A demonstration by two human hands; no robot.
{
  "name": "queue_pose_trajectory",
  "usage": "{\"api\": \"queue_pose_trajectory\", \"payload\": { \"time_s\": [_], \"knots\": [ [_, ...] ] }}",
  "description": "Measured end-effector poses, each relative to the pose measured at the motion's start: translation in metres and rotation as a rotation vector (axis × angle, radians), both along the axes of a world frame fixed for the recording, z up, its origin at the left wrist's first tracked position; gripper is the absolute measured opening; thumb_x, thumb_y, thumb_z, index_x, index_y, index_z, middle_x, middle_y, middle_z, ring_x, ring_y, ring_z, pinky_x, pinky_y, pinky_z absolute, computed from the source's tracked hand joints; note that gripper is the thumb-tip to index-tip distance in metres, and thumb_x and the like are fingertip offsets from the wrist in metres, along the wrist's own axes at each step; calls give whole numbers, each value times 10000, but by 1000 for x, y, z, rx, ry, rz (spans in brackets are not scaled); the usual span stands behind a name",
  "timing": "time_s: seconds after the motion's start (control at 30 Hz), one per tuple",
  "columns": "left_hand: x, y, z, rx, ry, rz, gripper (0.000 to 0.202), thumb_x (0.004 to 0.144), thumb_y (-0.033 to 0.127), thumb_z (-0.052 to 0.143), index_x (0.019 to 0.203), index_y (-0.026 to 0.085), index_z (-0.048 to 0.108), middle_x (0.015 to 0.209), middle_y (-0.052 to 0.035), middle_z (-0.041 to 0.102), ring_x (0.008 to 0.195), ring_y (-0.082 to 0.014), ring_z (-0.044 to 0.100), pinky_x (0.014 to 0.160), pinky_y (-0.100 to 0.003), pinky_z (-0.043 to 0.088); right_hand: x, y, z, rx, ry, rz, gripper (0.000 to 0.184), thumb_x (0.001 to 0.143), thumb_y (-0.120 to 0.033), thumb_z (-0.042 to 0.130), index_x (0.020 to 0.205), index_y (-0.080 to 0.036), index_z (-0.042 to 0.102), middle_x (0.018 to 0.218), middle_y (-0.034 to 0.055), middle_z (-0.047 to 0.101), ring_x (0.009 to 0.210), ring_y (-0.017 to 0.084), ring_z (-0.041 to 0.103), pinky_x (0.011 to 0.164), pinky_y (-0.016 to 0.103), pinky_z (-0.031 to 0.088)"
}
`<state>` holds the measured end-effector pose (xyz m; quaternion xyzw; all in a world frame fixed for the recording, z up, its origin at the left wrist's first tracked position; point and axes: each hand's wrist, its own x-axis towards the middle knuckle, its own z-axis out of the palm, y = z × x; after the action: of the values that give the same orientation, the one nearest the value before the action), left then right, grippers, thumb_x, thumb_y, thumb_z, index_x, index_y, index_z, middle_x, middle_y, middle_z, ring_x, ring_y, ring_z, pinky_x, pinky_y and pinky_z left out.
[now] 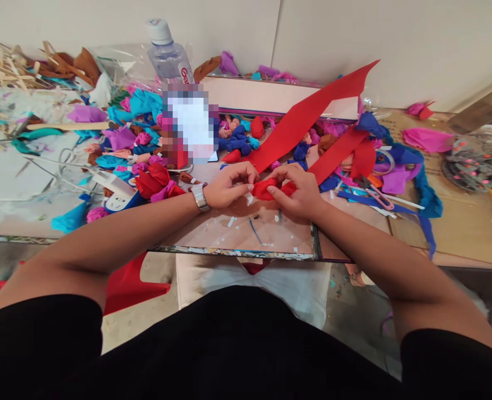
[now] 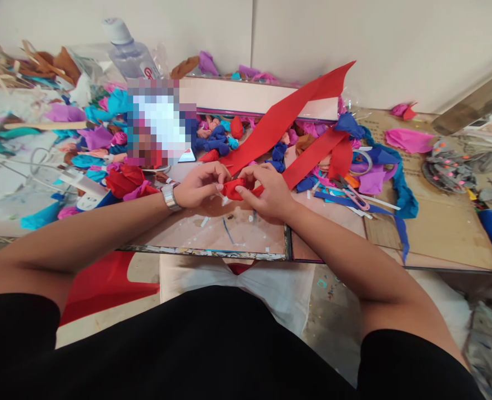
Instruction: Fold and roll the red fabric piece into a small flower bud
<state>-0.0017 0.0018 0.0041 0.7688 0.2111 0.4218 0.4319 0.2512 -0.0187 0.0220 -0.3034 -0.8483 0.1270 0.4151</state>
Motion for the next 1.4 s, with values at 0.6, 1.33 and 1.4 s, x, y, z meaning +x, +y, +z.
{"api": "queue_pose_trajectory", "payload": {
  "time_s": [0.6,1.33,1.4],
  "knots": [
    [5,1,-6,17,-134,101,278,1010,454,718,1083,194,653,920,-32,665,738,-97,626,677,-228,526,1,3,-5,-146,110,-87,388,1001,-595,647,1044,-210,667,910,24,710,801,141,629,801,328,486],
    [7,-4,-1,-92,-82,114,426,992,595,704,1025,197,555,859,-12,602,690,-98,598,645,-240,514,-3,2,0,-211,176,-102,396,993,-596,652,1035,-202,666,896,35,702,788,138,625,770,301,526],
    [7,-4,-1,-87,-86,120,424,995,593,701,1017,196,553,862,-12,598,690,-96,595,640,-237,508,-3,1,0,-222,191,-91,390,994,-586,656,1041,-199,658,901,33,703,785,132,627,771,294,533]
  ]
}}
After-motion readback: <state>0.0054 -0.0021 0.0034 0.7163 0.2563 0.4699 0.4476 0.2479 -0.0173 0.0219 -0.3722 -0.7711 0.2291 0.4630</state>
